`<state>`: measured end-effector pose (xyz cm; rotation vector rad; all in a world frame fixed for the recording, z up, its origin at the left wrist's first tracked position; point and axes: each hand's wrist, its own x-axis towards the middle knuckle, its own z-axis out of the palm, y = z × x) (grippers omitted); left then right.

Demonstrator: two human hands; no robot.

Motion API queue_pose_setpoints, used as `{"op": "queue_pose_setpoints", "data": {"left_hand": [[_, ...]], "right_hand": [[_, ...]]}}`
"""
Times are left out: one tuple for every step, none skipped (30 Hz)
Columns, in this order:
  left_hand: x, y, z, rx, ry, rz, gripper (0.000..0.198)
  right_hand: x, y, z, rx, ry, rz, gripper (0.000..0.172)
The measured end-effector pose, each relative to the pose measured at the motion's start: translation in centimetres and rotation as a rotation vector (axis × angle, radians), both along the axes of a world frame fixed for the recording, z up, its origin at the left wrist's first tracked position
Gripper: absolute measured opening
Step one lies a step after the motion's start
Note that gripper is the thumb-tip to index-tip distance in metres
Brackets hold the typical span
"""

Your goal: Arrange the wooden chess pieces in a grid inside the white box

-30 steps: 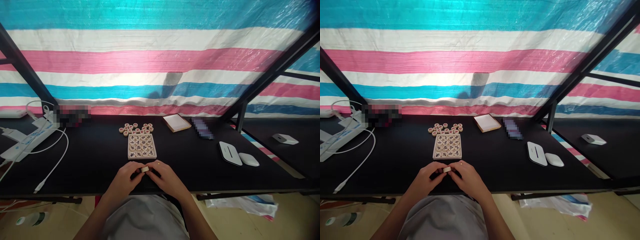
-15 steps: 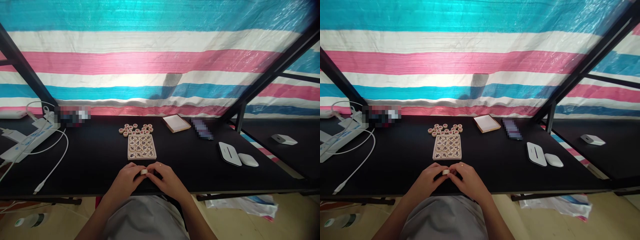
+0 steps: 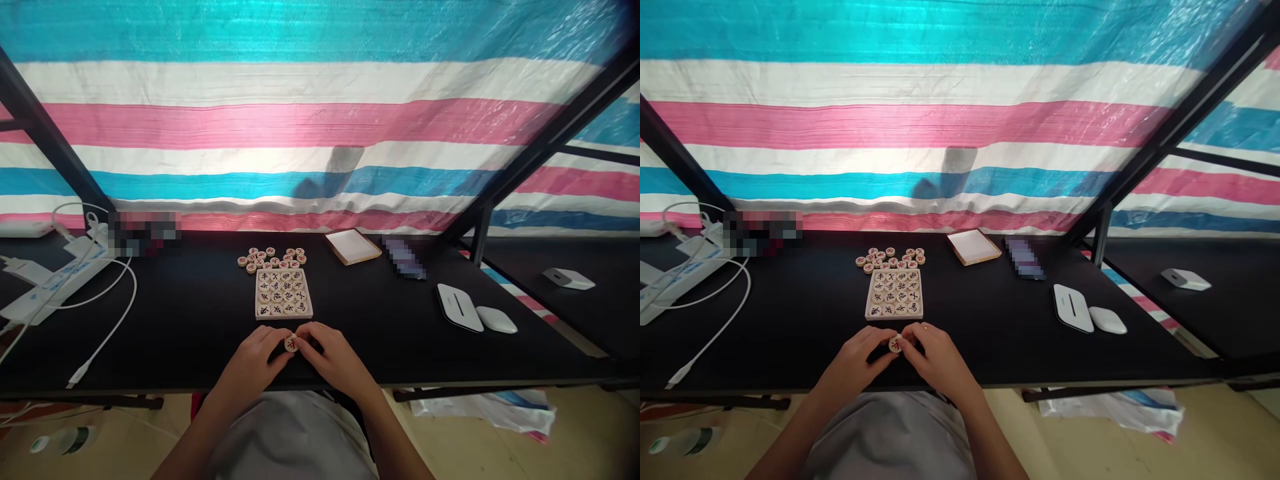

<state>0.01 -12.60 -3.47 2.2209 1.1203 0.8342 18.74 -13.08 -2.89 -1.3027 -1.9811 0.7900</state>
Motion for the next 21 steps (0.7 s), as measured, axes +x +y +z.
{"op": "queue_pose_setpoints", "data": {"left_hand": [[0.1, -0.1, 0.1, 0.020, 0.009, 0.002, 0.017], [0.2, -0.2, 0.2, 0.040, 0.018, 0.004, 0.016], [0.3, -0.3, 0.3, 0.061, 0.027, 0.010, 0.015], [0.3, -0.4, 0.3, 0.083, 0.034, 0.016, 0.014], [0.3, -0.5, 0.4, 0.100, 0.038, 0.025, 0.013], [0.3, -0.5, 0.5, 0.108, 0.033, 0.033, 0.013], [0.1, -0.5, 0.7, 0.102, 0.021, 0.041, 0.014], [-0.3, -0.5, 0.9, 0.084, 0.004, 0.044, 0.015], [-0.7, -0.3, 1.2, 0.055, -0.016, 0.046, 0.016], [-1.2, -0.1, 1.5, 0.021, -0.030, 0.044, 0.017], [-1.9, 0.3, 2.0, 0.000, -0.038, 0.040, 0.017], [-2.5, 0.8, 2.5, -0.013, -0.033, 0.042, 0.017], [-3.2, 1.5, 3.1, -0.023, -0.016, 0.049, 0.018], [-3.8, 2.3, 3.6, -0.021, 0.002, 0.056, 0.019], [-4.4, 3.2, 4.1, -0.021, 0.032, 0.067, 0.022], [-4.8, 4.3, 4.5, -0.016, 0.068, 0.066, 0.024], [-5.2, 5.4, 4.8, -0.006, 0.109, 0.059, 0.026], [-5.3, 6.6, 5.0, 0.009, 0.146, 0.049, 0.028], [-5.3, 7.9, 5.0, 0.029, 0.182, 0.041, 0.029], [-5.2, 9.1, 4.9, 0.056, 0.212, 0.038, 0.032], [-5.0, 10.3, 4.7, 0.079, 0.235, 0.041, 0.034]], "right_hand": [[0.0, 0.0, 0.0, -0.001, -0.007, 0.004, 0.018], [0.0, 0.0, 0.0, -0.001, -0.013, 0.009, 0.019], [0.0, 0.0, 0.0, 0.000, -0.017, 0.014, 0.020], [0.1, 0.0, 0.0, 0.004, -0.020, 0.017, 0.021], [0.1, 0.0, 0.0, 0.008, -0.023, 0.018, 0.022], [0.1, 0.1, 0.0, 0.013, -0.026, 0.015, 0.022], [0.0, 0.1, 0.0, 0.018, -0.030, 0.009, 0.022], [0.0, 0.1, -0.1, 0.021, -0.036, 0.004, 0.021], [0.0, 0.1, -0.1, 0.022, -0.042, 0.000, 0.020], [0.0, 0.1, -0.1, 0.023, -0.047, -0.002, 0.019], [0.0, 0.2, -0.1, 0.023, -0.050, -0.002, 0.017], [0.0, 0.2, -0.1, 0.024, -0.051, -0.003, 0.017], [0.0, 0.2, -0.1, 0.023, -0.051, -0.005, 0.016], [0.0, 0.1, -0.1, 0.021, -0.051, -0.010, 0.016], [0.0, 0.1, -0.1, 0.017, -0.050, -0.015, 0.016], [0.0, 0.1, -0.1, 0.013, -0.048, -0.019, 0.016], [0.0, 0.1, 0.0, 0.009, -0.046, -0.021, 0.016], [0.0, 0.2, 0.0, 0.006, -0.044, -0.021, 0.015], [0.0, 0.2, 0.1, 0.004, -0.042, -0.020, 0.015], [0.0, 0.2, 0.1, 0.005, -0.041, -0.019, 0.015], [0.0, 0.2, 0.0, 0.008, -0.041, -0.019, 0.015]]}}
